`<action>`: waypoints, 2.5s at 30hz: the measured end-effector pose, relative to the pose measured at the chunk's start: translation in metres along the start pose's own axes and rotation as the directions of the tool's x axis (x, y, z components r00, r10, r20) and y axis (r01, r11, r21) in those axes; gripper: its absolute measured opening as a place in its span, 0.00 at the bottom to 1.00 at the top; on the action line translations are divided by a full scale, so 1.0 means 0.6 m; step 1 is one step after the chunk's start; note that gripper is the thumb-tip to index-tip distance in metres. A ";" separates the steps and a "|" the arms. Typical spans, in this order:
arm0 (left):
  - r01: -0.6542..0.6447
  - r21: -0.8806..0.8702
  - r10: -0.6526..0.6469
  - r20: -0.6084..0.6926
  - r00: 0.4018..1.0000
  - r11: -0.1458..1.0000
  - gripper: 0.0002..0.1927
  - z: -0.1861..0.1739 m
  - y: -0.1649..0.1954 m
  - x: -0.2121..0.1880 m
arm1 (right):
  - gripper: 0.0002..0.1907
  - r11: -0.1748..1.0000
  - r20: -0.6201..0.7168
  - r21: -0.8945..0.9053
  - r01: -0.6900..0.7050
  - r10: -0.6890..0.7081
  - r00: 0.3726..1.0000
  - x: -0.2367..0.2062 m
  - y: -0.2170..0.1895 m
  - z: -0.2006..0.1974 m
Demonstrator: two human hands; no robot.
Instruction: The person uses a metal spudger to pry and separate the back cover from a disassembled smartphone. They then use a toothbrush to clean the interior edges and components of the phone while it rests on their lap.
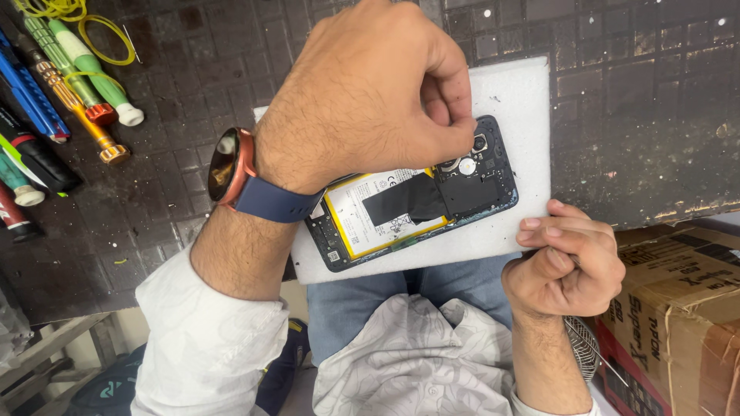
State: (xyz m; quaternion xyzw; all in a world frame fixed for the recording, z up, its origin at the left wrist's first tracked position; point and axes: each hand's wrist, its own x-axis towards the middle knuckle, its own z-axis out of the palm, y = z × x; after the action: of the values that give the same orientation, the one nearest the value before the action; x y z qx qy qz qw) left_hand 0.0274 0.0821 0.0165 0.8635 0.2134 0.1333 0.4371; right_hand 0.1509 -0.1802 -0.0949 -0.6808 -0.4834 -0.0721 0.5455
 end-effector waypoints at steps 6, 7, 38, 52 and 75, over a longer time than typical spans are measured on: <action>0.004 0.029 -0.004 0.004 1.000 1.000 0.05 0.004 0.003 0.000 | 0.20 1.000 0.004 -0.002 -0.004 0.004 1.000 0.001 -0.003 0.000; 0.017 0.040 -0.018 0.020 1.000 0.999 0.06 0.004 0.002 0.001 | 0.20 1.000 0.003 -0.004 -0.001 0.001 1.000 0.001 -0.003 0.000; 0.026 0.016 -0.026 0.004 1.000 1.000 0.06 0.002 0.007 -0.002 | 0.21 1.000 -0.029 0.013 0.013 -0.013 0.999 0.001 -0.001 0.007; -0.076 -0.013 0.076 -0.015 0.997 0.997 0.05 0.000 -0.006 -0.002 | 0.21 0.999 -0.076 0.032 0.004 -0.001 0.997 0.011 -0.014 0.019; -0.093 -0.018 0.093 0.005 0.996 0.995 0.05 0.002 -0.017 -0.001 | 0.14 0.794 -0.083 0.462 -0.396 0.483 0.871 0.072 -0.040 -0.094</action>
State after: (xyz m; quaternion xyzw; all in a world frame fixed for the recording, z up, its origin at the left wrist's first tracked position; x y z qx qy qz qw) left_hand 0.0251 0.0865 0.0075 0.8690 0.1703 0.1528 0.4387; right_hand 0.1798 -0.2026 -0.0295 -0.6266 -0.2585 0.0990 0.7286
